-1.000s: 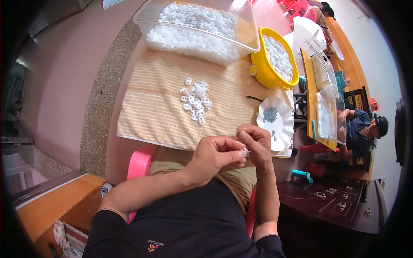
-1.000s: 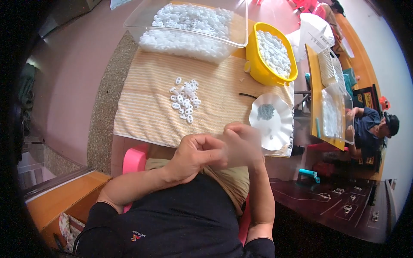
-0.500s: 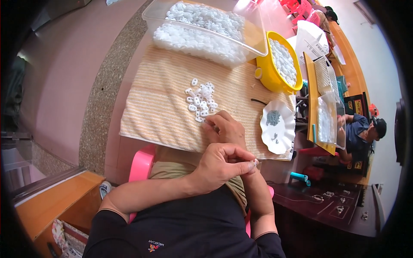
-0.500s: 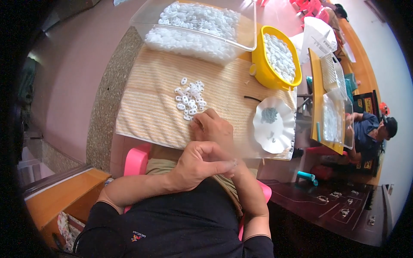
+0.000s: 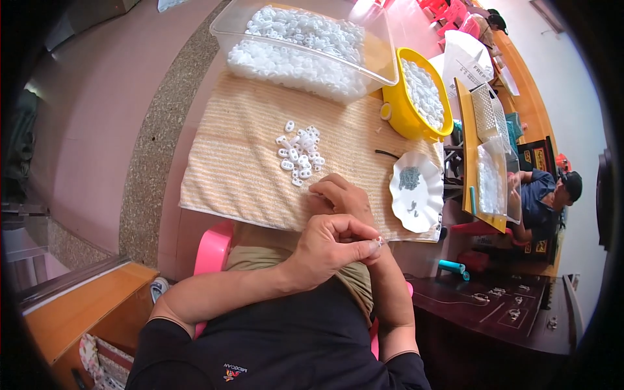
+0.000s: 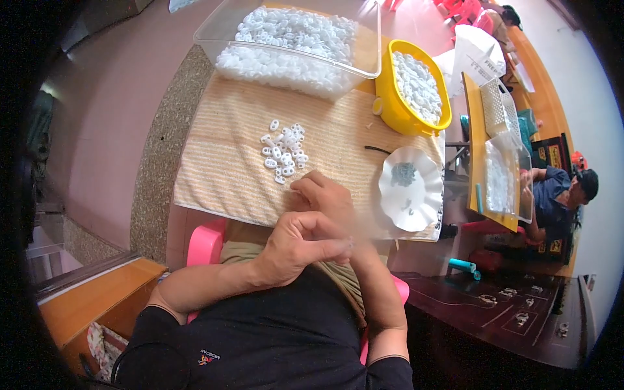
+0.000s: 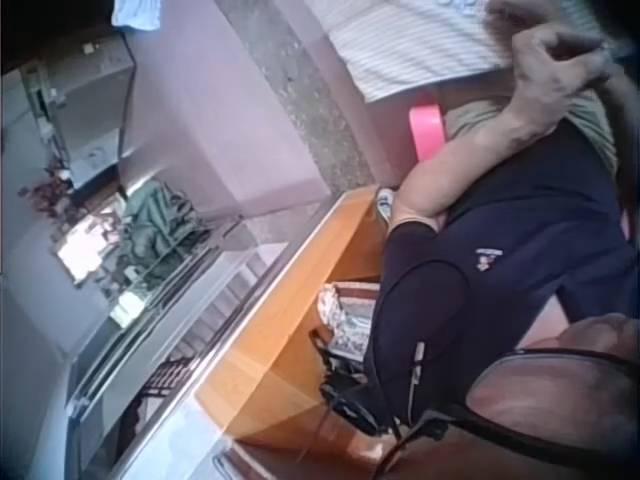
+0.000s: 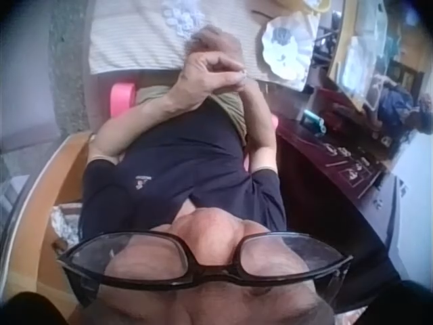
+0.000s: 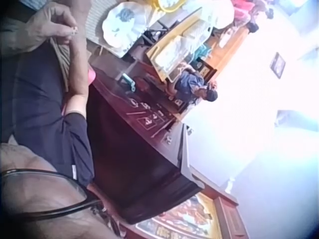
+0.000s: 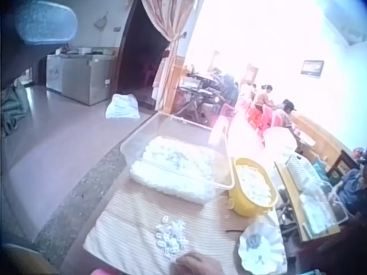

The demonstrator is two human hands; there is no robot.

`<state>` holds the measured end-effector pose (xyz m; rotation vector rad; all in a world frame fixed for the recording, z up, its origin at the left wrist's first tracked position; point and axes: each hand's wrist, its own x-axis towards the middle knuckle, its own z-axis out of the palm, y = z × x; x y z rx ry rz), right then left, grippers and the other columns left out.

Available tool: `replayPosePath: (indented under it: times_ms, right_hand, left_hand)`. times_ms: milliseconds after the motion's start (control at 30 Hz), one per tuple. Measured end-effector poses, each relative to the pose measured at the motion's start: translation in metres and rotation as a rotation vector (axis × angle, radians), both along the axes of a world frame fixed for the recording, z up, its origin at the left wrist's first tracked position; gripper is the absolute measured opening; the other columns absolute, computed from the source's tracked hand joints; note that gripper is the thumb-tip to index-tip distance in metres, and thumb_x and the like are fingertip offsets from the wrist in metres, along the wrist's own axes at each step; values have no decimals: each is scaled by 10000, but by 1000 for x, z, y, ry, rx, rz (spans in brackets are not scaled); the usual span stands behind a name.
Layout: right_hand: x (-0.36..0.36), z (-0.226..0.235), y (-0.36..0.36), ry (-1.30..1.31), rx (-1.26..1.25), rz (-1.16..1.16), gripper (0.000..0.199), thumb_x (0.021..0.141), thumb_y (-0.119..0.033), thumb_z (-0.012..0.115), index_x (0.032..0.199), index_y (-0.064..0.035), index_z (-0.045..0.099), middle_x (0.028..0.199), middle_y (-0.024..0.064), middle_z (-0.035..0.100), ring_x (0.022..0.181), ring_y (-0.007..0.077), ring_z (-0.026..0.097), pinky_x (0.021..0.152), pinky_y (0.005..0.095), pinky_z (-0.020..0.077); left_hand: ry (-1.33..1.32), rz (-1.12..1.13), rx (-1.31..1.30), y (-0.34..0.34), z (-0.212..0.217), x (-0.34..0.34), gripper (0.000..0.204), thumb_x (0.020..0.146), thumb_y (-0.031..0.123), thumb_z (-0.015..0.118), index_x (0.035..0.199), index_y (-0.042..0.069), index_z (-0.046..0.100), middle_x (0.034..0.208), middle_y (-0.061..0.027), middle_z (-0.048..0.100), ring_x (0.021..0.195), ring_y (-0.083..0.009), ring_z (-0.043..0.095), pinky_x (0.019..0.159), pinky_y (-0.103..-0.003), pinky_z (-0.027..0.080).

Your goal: Assembling small white plastic components by hand at a workbench.

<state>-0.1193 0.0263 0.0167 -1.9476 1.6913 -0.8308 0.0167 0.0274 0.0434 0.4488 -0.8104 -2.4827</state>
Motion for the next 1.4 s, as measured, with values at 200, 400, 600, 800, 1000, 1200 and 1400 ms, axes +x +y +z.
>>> replayPosePath:
  times_ms: [200,400,600,800,1000,1200,1400]
  right_hand:
    - [-29,19,6,82,38,-24,193,756,-33,630,947,-13,643,922,125,609,795,315,622,661,360,493]
    - [-42,31,5,314,113,16,183,748,-11,655,930,-34,659,918,119,626,795,320,630,664,378,500]
    - [-42,16,3,360,144,-45,171,766,-48,648,936,-41,668,895,138,635,785,311,629,678,390,499]
    - [-41,28,6,294,181,8,273,711,-92,669,979,-43,647,889,134,624,823,321,617,703,386,492]
    - [-40,34,11,234,155,71,482,597,-104,686,1068,-35,609,909,142,606,871,349,597,746,410,478]
    - [-45,27,12,103,164,52,411,627,7,696,1032,-32,638,841,140,607,757,302,605,673,344,484]
    - [-60,7,26,-274,289,-163,255,792,26,686,1042,7,642,773,17,596,696,80,530,631,220,440]
  left_hand:
    - [-15,-2,35,-2,-1,1,104,838,23,666,931,-22,652,816,-94,679,746,-144,659,697,-264,549]
    - [-24,16,51,-3,-5,0,120,836,18,668,946,-24,649,820,-95,678,747,-144,661,702,-268,552]
    - [-31,46,36,-4,-13,-5,119,837,18,664,945,-29,652,813,-89,674,729,-140,655,696,-262,543]
    - [-52,71,47,-8,-18,-7,126,846,9,654,962,-39,647,840,-90,669,749,-137,652,698,-253,548]
    - [-81,98,125,-12,-22,-10,121,857,7,644,971,-32,641,857,-83,661,749,-139,652,707,-264,563]
    - [-73,116,153,-18,-29,-9,105,862,12,641,965,-9,637,855,-77,661,755,-148,653,680,-282,563]
    - [-92,151,161,-23,-35,-10,112,864,12,635,973,-15,626,864,-101,661,760,-161,655,690,-312,562]
